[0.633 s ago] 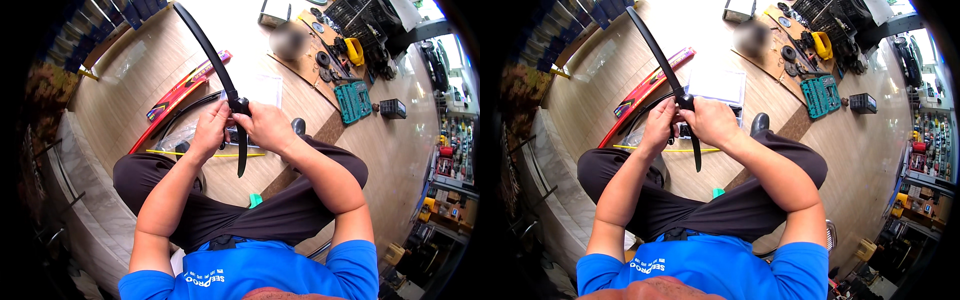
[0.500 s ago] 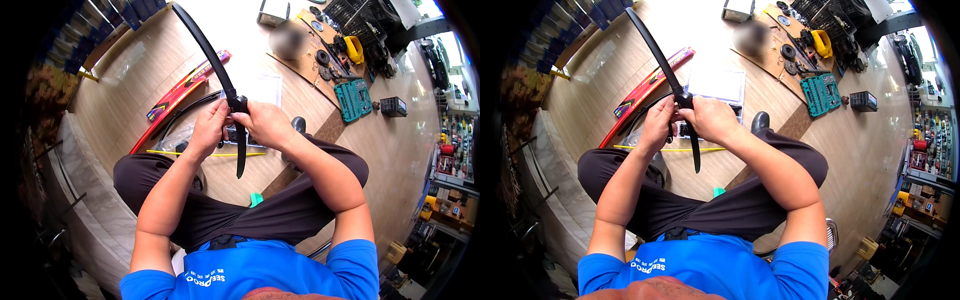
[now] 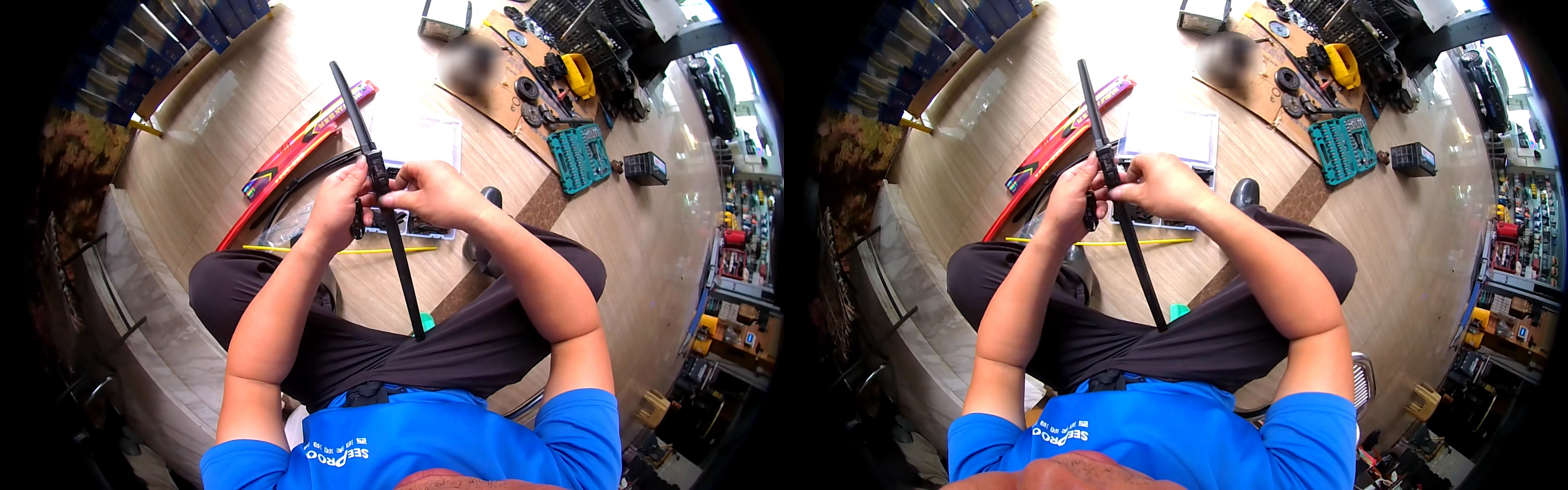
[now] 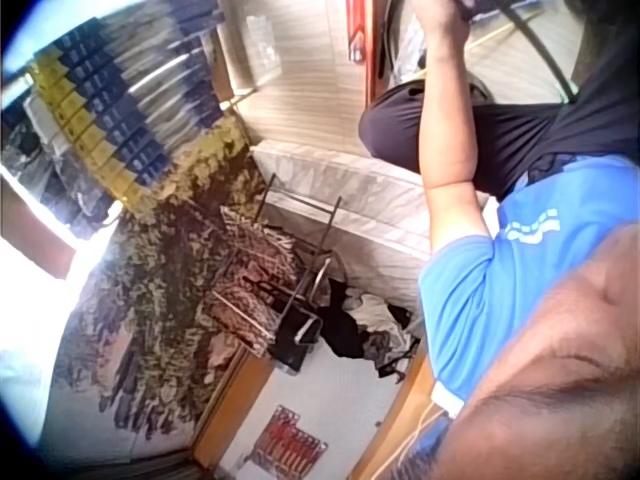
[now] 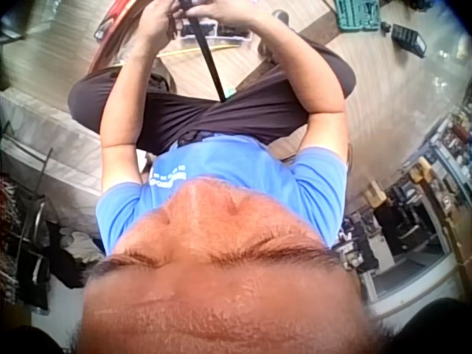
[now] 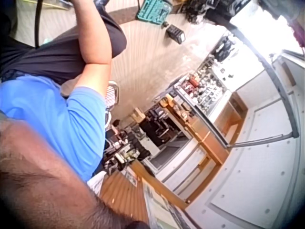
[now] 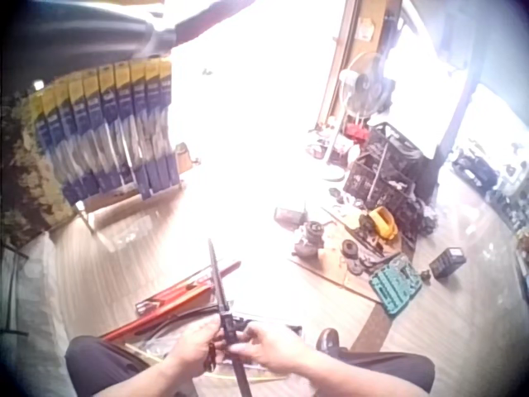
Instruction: The person assembles windshield wipers by hand, taking components from a plastic organizer and fitting them onto the wiper blades.
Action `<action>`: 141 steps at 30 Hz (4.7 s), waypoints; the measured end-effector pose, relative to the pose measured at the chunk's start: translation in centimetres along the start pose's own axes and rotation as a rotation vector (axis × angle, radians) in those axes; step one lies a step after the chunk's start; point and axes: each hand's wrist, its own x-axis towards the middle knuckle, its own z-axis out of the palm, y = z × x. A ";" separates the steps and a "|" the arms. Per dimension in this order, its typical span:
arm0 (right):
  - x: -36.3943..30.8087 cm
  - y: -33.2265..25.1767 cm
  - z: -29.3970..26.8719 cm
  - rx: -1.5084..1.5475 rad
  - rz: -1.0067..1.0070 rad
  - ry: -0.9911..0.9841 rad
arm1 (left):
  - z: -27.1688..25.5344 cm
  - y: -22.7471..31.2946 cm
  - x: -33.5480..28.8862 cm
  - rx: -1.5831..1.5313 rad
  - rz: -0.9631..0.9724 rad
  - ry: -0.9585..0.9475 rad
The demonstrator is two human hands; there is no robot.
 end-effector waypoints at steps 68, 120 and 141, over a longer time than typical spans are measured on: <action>-0.6 -1.9 -0.1 0.284 0.145 0.116 | 0.5 -0.9 -0.5 0.139 0.126 0.087; 1.1 0.9 2.5 0.762 -0.213 -0.210 | 1.2 -1.1 -2.1 0.218 0.169 -0.009; 2.2 2.1 2.8 1.113 0.110 -0.299 | 0.7 -1.0 -0.8 0.144 0.023 0.081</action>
